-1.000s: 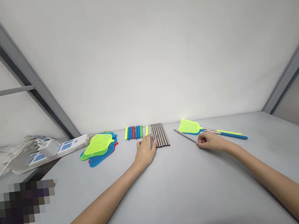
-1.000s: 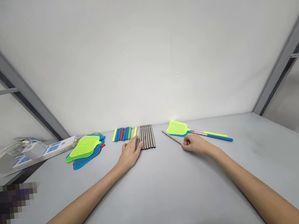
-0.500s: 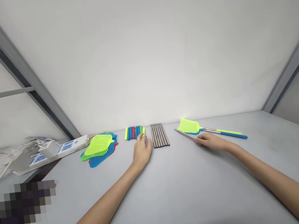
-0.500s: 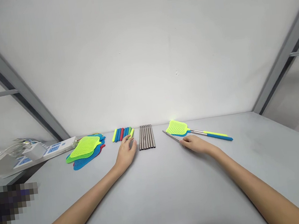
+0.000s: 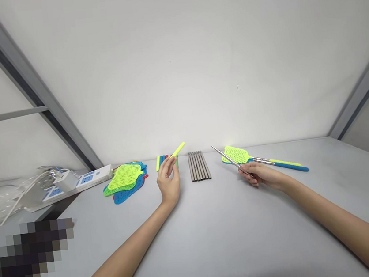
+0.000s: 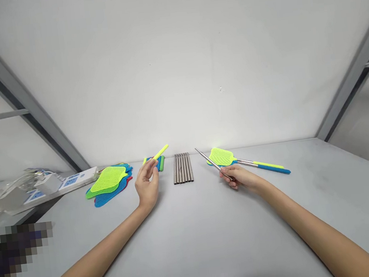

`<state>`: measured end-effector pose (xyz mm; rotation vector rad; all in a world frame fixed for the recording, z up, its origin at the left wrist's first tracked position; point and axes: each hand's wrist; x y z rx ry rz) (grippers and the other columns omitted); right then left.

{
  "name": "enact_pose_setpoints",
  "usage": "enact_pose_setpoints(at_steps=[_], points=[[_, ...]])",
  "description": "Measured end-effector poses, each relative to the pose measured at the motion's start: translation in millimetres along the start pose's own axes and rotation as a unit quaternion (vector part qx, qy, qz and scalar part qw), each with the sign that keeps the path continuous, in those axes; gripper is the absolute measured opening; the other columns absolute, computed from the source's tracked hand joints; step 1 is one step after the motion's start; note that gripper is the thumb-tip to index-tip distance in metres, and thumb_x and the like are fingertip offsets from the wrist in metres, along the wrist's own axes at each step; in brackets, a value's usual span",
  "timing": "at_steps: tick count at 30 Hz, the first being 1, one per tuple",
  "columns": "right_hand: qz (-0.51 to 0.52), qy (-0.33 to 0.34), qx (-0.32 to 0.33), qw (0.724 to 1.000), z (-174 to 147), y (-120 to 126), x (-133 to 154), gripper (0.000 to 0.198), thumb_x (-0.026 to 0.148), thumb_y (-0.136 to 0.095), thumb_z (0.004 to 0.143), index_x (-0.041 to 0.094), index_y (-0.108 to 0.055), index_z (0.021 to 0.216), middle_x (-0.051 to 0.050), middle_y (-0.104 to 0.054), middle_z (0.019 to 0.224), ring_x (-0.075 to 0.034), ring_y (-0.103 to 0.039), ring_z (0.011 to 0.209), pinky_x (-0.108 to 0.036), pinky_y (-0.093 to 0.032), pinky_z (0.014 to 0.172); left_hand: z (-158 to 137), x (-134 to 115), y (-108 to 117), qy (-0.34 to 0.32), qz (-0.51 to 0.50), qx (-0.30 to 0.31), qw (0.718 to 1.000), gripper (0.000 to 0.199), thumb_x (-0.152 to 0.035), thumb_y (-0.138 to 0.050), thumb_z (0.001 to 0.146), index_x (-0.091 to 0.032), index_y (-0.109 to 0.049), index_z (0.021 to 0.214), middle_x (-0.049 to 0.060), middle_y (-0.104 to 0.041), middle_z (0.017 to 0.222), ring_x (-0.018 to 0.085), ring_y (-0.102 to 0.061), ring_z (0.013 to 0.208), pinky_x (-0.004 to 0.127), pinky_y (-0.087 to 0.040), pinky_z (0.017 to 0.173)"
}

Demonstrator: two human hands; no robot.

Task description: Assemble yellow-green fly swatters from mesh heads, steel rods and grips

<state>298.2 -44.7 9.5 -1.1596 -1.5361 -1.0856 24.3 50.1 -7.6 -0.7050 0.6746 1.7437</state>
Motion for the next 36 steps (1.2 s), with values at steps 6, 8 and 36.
enact_pose_setpoints(at_steps=[6, 8, 36], points=[[0.034, -0.007, 0.019, 0.999, 3.5, -8.7, -5.2, 0.032, 0.046, -0.048, 0.078, 0.015, -0.053, 0.076, 0.005, -0.036, 0.054, -0.004, -0.028, 0.041, -0.018, -0.024, 0.038, 3.2, 7.7, -0.5, 0.082, -0.079, -0.02, 0.993, 0.023, -0.03, -0.057, 0.073, -0.015, -0.058, 0.09, 0.007, -0.062, 0.095, 0.018, -0.061, 0.086, 0.031, -0.044, 0.084], [0.033, -0.009, 0.017, 0.999, 4.5, -8.0, -6.9, 0.032, 0.046, -0.048, 0.079, 0.014, -0.053, 0.076, 0.005, -0.036, 0.054, -0.004, -0.028, 0.04, -0.018, -0.024, 0.037, 5.1, 12.1, 0.2, 0.098, -0.087, -0.025, 0.991, 0.023, -0.032, -0.055, 0.074, -0.014, -0.057, 0.089, 0.007, -0.063, 0.088, 0.017, -0.063, 0.078, 0.03, -0.046, 0.079], [-0.026, 0.041, 0.084, 0.995, 9.7, -3.7, -16.0, 0.033, 0.042, -0.05, 0.078, 0.011, -0.061, 0.075, 0.004, -0.038, 0.052, -0.003, -0.028, 0.039, -0.018, -0.023, 0.036, 7.4, 29.5, -1.0, 0.205, -0.109, 0.065, 0.971, 0.035, -0.045, -0.053, 0.072, -0.012, -0.058, 0.084, 0.002, -0.062, 0.061, 0.015, -0.059, 0.061, 0.025, -0.042, 0.062]])
Point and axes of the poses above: each hand's wrist, its own z-axis towards the middle knuckle, its own y-axis out of the back of the hand, x = y × z
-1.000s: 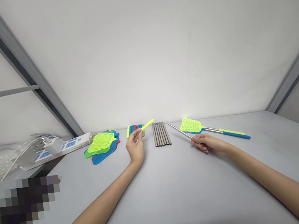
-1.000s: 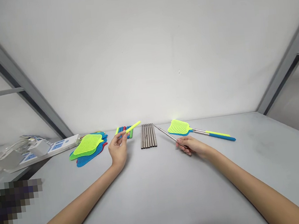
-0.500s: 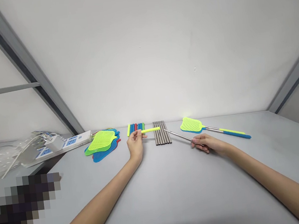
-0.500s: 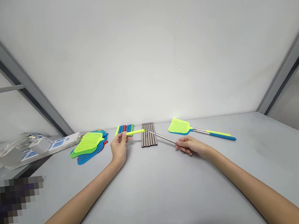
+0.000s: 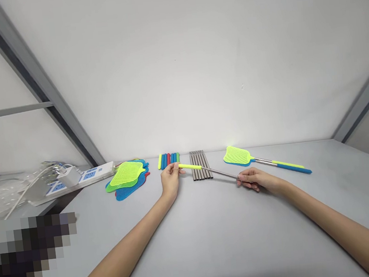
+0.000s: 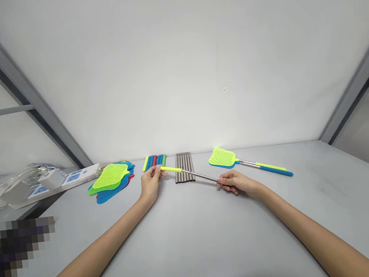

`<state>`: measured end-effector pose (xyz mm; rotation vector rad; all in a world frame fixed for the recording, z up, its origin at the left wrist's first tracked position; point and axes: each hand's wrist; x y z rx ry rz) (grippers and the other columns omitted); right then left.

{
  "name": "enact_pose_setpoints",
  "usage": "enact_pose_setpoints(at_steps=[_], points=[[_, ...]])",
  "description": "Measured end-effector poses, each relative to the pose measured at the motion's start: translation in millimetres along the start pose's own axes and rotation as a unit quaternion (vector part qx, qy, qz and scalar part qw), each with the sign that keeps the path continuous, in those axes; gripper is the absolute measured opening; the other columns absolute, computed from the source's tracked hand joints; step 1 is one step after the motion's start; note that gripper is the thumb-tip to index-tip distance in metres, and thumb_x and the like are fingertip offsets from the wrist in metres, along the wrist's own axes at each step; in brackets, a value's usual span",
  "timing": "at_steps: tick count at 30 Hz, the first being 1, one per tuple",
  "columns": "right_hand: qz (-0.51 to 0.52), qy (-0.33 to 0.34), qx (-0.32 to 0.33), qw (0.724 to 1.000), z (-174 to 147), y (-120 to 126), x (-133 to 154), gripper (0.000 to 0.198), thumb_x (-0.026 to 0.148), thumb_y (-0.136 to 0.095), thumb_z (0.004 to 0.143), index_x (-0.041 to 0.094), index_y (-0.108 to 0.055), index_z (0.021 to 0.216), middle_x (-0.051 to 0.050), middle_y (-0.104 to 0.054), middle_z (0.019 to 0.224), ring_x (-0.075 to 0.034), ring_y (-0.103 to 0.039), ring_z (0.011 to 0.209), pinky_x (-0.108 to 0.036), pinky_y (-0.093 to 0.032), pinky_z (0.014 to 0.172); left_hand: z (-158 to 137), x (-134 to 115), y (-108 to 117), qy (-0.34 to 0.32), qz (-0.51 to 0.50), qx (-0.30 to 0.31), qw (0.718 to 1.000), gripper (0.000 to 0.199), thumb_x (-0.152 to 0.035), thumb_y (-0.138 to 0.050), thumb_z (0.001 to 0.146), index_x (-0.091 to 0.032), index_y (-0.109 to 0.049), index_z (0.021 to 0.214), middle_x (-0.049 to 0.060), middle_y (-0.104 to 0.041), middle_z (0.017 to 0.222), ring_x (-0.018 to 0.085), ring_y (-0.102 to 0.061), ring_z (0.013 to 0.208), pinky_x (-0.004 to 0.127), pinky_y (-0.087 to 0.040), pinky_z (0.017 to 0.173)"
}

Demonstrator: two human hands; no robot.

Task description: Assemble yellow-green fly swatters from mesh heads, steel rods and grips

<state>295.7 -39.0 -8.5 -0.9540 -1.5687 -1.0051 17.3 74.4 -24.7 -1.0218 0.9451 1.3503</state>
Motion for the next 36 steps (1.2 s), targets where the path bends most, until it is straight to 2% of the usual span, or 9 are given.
enact_pose_setpoints(at_steps=[8, 15, 20, 25, 28, 32, 34, 36], points=[[-0.01, -0.007, -0.024, 1.0, 0.8, -2.7, 0.8, 0.034, 0.043, -0.052, 0.077, 0.011, -0.06, 0.073, 0.005, -0.037, 0.05, -0.003, -0.027, 0.038, -0.017, -0.023, 0.035, -4.3, -6.7, -2.9, -0.007, 0.011, 0.069, 0.998, 0.036, -0.045, -0.053, 0.073, -0.012, -0.063, 0.085, 0.002, -0.062, 0.061, 0.014, -0.058, 0.061, 0.024, -0.041, 0.06], [-0.006, -0.005, -0.03, 1.0, 2.5, -2.9, 1.0, 0.033, 0.043, -0.053, 0.075, 0.011, -0.061, 0.072, 0.005, -0.038, 0.049, -0.003, -0.028, 0.037, -0.018, -0.023, 0.034, -3.5, -8.6, -3.7, 0.001, -0.002, 0.072, 0.997, 0.038, -0.048, -0.056, 0.069, -0.012, -0.059, 0.081, 0.002, -0.061, 0.069, 0.012, -0.057, 0.054, 0.022, -0.04, 0.052], [-0.003, 0.005, -0.033, 0.999, 2.2, -2.2, 0.5, 0.033, 0.042, -0.053, 0.075, 0.01, -0.063, 0.075, 0.005, -0.038, 0.05, -0.003, -0.028, 0.037, -0.018, -0.024, 0.035, -3.4, -9.2, -2.3, 0.008, -0.01, 0.078, 0.997, 0.035, -0.046, -0.058, 0.068, -0.013, -0.055, 0.076, 0.001, -0.06, 0.064, 0.011, -0.057, 0.053, 0.022, -0.041, 0.052], [0.014, 0.004, -0.034, 0.999, 1.2, -3.1, 2.0, 0.033, 0.042, -0.055, 0.073, 0.01, -0.064, 0.074, 0.005, -0.039, 0.049, -0.003, -0.029, 0.037, -0.018, -0.024, 0.035, -6.7, -14.3, -5.3, 0.016, -0.016, 0.095, 0.995, 0.034, -0.046, -0.056, 0.07, -0.013, -0.054, 0.079, 0.0, -0.059, 0.064, 0.01, -0.056, 0.051, 0.021, -0.042, 0.052], [0.031, -0.003, -0.035, 0.999, 0.5, -3.1, 2.9, 0.031, 0.041, -0.057, 0.072, 0.01, -0.063, 0.071, 0.005, -0.039, 0.049, -0.003, -0.029, 0.037, -0.018, -0.023, 0.035, -8.9, -16.7, -7.0, 0.019, -0.02, 0.114, 0.993, 0.035, -0.044, -0.062, 0.065, -0.013, -0.055, 0.08, -0.001, -0.058, 0.063, 0.01, -0.055, 0.05, 0.022, -0.041, 0.051], [0.078, -0.011, -0.049, 0.996, -2.4, 0.0, 4.6, 0.029, 0.039, -0.055, 0.074, 0.012, -0.058, 0.065, 0.003, -0.04, 0.05, -0.005, -0.032, 0.041, -0.019, -0.027, 0.038, -5.5, -12.6, -3.7, 0.016, -0.037, 0.066, 0.997, 0.035, -0.047, -0.058, 0.067, -0.015, -0.05, 0.078, -0.006, -0.051, 0.052, 0.008, -0.052, 0.047, 0.021, -0.04, 0.051], [0.106, 0.0, -0.068, 0.992, -3.8, 2.2, 5.7, 0.027, 0.038, -0.053, 0.075, 0.014, -0.056, 0.066, 0.001, -0.044, 0.057, -0.007, -0.035, 0.047, -0.021, -0.031, 0.042, -2.7, -10.2, -1.4, 0.017, -0.049, 0.041, 0.998, 0.035, -0.05, -0.052, 0.071, -0.016, -0.046, 0.078, -0.007, -0.049, 0.052, 0.007, -0.051, 0.046, 0.02, -0.04, 0.051], [0.134, 0.017, -0.09, 0.987, -4.2, 3.0, 6.9, 0.024, 0.039, -0.051, 0.076, 0.016, -0.055, 0.071, -0.001, -0.047, 0.067, -0.008, -0.036, 0.05, -0.023, -0.034, 0.045, -2.3, -10.5, -0.9, 0.02, -0.055, 0.045, 0.997, 0.034, -0.049, -0.052, 0.071, -0.016, -0.044, 0.077, -0.006, -0.051, 0.055, 0.008, -0.052, 0.046, 0.021, -0.04, 0.051]])
Point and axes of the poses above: each hand's wrist, its own z-axis towards the middle knuckle, its own y-axis out of the back of the hand, x = y × z
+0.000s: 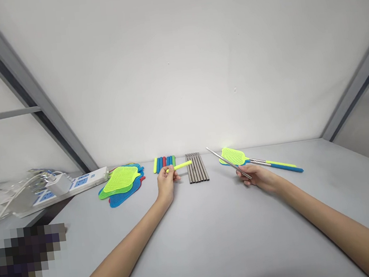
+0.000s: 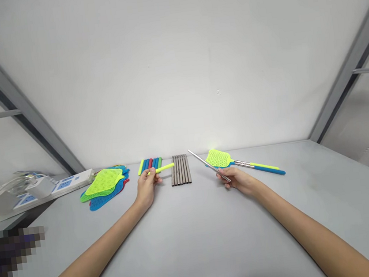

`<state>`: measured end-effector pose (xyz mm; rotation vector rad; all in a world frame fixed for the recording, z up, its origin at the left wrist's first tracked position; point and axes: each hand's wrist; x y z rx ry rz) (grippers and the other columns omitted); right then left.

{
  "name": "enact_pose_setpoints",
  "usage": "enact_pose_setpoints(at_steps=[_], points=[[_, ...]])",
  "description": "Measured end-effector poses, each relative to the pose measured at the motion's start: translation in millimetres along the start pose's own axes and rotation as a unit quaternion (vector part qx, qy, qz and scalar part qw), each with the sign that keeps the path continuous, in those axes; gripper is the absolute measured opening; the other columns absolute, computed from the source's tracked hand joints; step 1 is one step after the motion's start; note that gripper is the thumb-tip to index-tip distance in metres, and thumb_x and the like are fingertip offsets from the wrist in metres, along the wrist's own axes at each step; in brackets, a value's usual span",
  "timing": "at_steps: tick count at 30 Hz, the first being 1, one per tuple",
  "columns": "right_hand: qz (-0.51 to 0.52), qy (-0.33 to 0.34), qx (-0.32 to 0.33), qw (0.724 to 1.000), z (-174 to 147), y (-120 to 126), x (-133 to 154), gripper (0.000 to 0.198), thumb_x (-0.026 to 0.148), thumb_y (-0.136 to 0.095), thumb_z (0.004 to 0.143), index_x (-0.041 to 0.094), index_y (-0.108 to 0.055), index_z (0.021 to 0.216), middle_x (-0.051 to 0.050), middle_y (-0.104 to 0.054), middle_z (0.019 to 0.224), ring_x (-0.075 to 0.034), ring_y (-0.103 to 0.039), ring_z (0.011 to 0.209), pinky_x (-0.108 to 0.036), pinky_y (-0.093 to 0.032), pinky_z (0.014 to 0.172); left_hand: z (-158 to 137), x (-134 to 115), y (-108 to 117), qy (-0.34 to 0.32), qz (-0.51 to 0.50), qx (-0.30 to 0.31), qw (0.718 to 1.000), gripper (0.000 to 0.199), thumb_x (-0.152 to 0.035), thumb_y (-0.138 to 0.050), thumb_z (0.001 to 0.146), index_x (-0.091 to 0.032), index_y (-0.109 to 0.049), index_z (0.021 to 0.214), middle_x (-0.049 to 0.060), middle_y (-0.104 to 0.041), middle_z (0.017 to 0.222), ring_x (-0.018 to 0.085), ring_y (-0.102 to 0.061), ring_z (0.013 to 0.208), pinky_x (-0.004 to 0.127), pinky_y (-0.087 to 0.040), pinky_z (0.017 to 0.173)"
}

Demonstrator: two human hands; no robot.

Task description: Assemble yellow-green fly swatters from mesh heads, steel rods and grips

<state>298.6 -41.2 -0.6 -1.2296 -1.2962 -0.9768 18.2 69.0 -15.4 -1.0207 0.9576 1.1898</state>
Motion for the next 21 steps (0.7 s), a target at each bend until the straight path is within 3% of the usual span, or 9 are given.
enact_pose_setpoints(at_steps=[6, 10, 13, 21], points=[[0.097, 0.013, -0.041, 0.994, 1.0, -13.1, 3.0, 0.025, 0.041, -0.061, 0.07, 0.019, -0.055, 0.08, 0.004, -0.037, 0.057, -0.006, -0.03, 0.045, -0.021, -0.03, 0.043, -25.1, -15.2, -17.5, 0.002, 0.012, 0.104, 0.995, 0.028, -0.04, -0.058, 0.07, -0.017, -0.044, 0.078, 0.001, -0.061, 0.068, 0.013, -0.059, 0.06, 0.024, -0.043, 0.059], [0.106, 0.033, -0.032, 0.993, -3.3, -24.8, 8.9, 0.026, 0.036, -0.066, 0.067, 0.022, -0.052, 0.085, 0.001, -0.049, 0.073, -0.008, -0.042, 0.054, -0.02, -0.032, 0.046, -49.3, -24.9, -31.9, 0.003, 0.027, 0.174, 0.984, 0.03, -0.036, -0.059, 0.07, -0.017, -0.052, 0.093, 0.002, -0.061, 0.077, 0.013, -0.059, 0.063, 0.026, -0.043, 0.065], [0.075, 0.045, -0.025, 0.996, -7.9, -29.2, 13.2, 0.025, 0.034, -0.063, 0.07, 0.021, -0.055, 0.089, -0.003, -0.054, 0.087, -0.011, -0.049, 0.064, -0.021, -0.037, 0.049, -58.5, -26.6, -36.8, 0.012, 0.083, 0.228, 0.97, 0.037, -0.036, -0.053, 0.075, -0.017, -0.055, 0.106, 0.003, -0.062, 0.07, 0.015, -0.058, 0.065, 0.028, -0.042, 0.068], [0.085, 0.049, -0.017, 0.995, -9.6, -29.3, 12.5, 0.029, 0.042, -0.047, 0.079, 0.02, -0.059, 0.091, -0.008, -0.057, 0.09, -0.016, -0.053, 0.07, -0.025, -0.041, 0.05, -56.1, -21.4, -36.7, -0.009, 0.114, 0.242, 0.963, 0.031, -0.037, -0.051, 0.076, -0.017, -0.063, 0.097, 0.003, -0.062, 0.066, 0.016, -0.058, 0.062, 0.028, -0.044, 0.065]])
Point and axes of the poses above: each hand's wrist, its own z-axis towards the middle knuckle, its own y-axis out of the back of the hand, x = y × z
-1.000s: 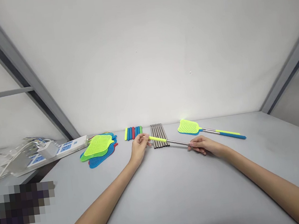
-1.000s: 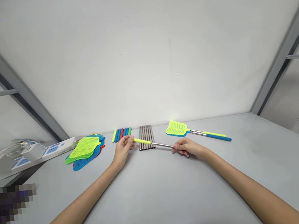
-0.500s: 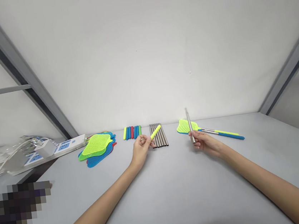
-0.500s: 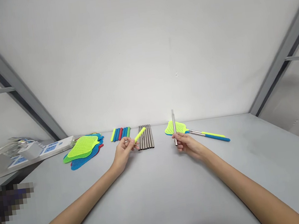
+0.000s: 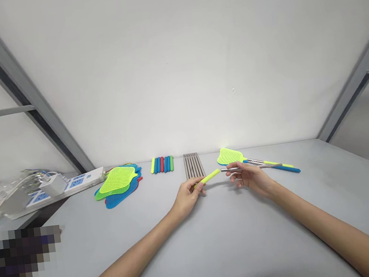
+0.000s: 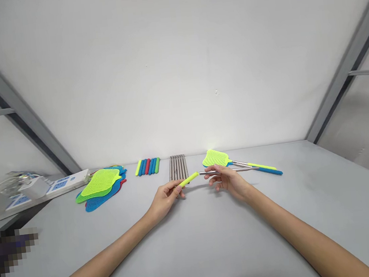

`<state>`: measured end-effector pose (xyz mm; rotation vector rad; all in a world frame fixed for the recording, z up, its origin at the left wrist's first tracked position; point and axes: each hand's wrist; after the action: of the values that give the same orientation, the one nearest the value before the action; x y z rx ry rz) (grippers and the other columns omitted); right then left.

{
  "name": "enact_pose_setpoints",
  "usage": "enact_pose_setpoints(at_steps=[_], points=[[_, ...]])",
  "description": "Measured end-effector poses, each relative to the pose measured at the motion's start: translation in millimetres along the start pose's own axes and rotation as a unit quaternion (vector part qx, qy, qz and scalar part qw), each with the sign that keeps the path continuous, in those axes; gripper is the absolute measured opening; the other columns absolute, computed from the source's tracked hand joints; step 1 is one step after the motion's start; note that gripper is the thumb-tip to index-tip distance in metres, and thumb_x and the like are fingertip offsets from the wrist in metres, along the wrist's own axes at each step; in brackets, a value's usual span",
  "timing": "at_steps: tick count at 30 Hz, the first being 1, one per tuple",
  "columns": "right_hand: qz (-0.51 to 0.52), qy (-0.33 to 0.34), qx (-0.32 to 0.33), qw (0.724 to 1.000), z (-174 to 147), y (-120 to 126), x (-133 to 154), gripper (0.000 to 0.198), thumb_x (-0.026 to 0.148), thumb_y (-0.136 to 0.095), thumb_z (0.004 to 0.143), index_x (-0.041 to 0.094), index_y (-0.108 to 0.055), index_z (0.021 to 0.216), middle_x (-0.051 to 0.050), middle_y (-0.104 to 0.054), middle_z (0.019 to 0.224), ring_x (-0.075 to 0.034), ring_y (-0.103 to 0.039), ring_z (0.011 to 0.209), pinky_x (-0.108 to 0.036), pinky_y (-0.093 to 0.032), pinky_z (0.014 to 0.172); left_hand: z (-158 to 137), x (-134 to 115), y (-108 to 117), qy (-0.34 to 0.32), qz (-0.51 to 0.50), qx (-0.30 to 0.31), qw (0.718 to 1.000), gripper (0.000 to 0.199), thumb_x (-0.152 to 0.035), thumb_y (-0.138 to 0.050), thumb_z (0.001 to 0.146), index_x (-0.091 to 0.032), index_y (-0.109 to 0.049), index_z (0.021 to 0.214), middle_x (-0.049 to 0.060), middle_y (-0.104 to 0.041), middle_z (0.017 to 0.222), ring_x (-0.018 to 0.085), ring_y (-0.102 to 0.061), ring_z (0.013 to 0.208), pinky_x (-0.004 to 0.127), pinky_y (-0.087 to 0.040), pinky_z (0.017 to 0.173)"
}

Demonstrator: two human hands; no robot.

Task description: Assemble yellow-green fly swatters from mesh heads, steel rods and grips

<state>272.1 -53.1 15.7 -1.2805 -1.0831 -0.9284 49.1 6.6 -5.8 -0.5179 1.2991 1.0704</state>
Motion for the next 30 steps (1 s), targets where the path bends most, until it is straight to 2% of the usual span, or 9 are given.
enact_pose_setpoints(at_steps=[3, 14, 18, 25, 30], points=[[0.009, 0.008, -0.011, 1.0, 0.9, 1.4, -0.9, 0.029, 0.043, -0.046, 0.079, 0.019, -0.059, 0.09, -0.008, -0.057, 0.088, -0.016, -0.052, 0.069, -0.025, -0.04, 0.05, 0.2, 1.5, 0.1, -0.005, 0.011, 0.002, 1.0, 0.031, -0.036, -0.05, 0.076, -0.017, -0.063, 0.098, 0.003, -0.062, 0.063, 0.016, -0.058, 0.061, 0.028, -0.044, 0.062], [-0.008, -0.007, 0.013, 1.0, 0.2, -0.4, -4.2, 0.028, 0.042, -0.049, 0.078, 0.018, -0.061, 0.083, -0.006, -0.058, 0.077, -0.015, -0.052, 0.066, -0.024, -0.039, 0.05, -0.6, 0.4, 0.1, -0.012, 0.031, 0.037, 0.999, 0.03, -0.035, -0.048, 0.078, -0.018, -0.063, 0.098, 0.002, -0.06, 0.062, 0.014, -0.056, 0.06, 0.024, -0.042, 0.058], [-0.02, -0.015, 0.03, 0.999, 1.5, 0.3, -7.6, 0.033, 0.045, -0.047, 0.078, 0.016, -0.062, 0.08, -0.006, -0.057, 0.071, -0.014, -0.051, 0.06, -0.023, -0.039, 0.047, -1.5, -1.6, -0.4, -0.019, 0.038, 0.055, 0.998, 0.03, -0.034, -0.046, 0.079, -0.017, -0.062, 0.098, 0.004, -0.06, 0.072, 0.014, -0.054, 0.06, 0.024, -0.041, 0.057], [-0.043, -0.02, 0.029, 0.998, 2.0, -4.5, -11.6, 0.043, 0.053, -0.042, 0.079, 0.017, -0.057, 0.096, -0.004, -0.053, 0.065, -0.013, -0.052, 0.057, -0.022, -0.04, 0.044, -4.5, -5.7, -1.8, -0.035, 0.11, 0.106, 0.988, 0.035, -0.037, -0.041, 0.082, -0.017, -0.058, 0.105, 0.004, -0.059, 0.085, 0.012, -0.05, 0.064, 0.023, -0.038, 0.058], [-0.086, -0.023, 0.019, 0.996, -0.3, -12.2, -12.4, 0.043, 0.055, -0.04, 0.079, 0.019, -0.058, 0.096, -0.003, -0.051, 0.073, -0.013, -0.053, 0.058, -0.022, -0.042, 0.043, -13.4, -17.9, -7.7, -0.074, 0.159, 0.154, 0.972, 0.032, -0.036, -0.037, 0.084, -0.018, -0.058, 0.099, 0.003, -0.059, 0.086, 0.013, -0.047, 0.071, 0.023, -0.035, 0.063]])
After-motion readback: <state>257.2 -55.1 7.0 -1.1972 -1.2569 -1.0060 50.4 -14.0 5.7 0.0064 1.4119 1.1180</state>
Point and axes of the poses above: each hand's wrist, its own z-axis towards the middle knuckle, its own y-axis out of the back of the hand, x = y × z
